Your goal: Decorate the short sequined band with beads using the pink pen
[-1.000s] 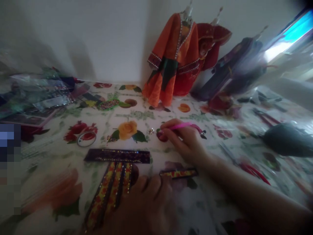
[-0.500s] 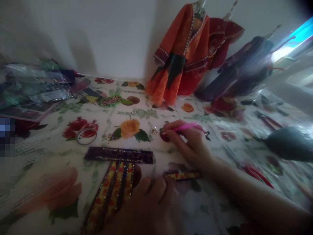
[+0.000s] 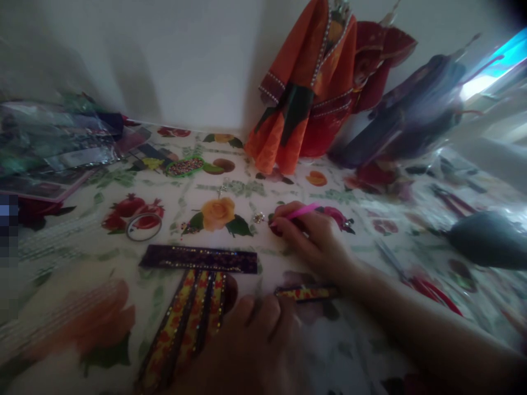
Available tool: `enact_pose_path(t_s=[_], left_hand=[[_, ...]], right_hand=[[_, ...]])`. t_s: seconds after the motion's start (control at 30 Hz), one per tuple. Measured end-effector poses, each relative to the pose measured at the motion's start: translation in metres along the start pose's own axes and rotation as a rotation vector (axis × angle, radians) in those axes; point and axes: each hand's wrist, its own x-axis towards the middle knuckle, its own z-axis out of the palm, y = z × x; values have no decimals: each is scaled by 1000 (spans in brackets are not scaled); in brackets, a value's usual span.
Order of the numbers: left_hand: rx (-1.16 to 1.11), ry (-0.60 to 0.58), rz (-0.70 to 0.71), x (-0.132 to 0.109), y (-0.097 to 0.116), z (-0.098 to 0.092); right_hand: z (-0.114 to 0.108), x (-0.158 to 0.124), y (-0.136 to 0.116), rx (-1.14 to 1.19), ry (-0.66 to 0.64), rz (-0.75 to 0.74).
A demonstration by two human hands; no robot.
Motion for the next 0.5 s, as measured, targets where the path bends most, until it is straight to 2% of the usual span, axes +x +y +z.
enact_pose_path(t_s=[0.27,0.5], left_hand=[[-4,-23,-11,2,-1,-2],[14,-24,-9,0,-2,1]], right_hand=[[0,0,-1,7,12,-15],[-3,-1,-4,40,72,-22]])
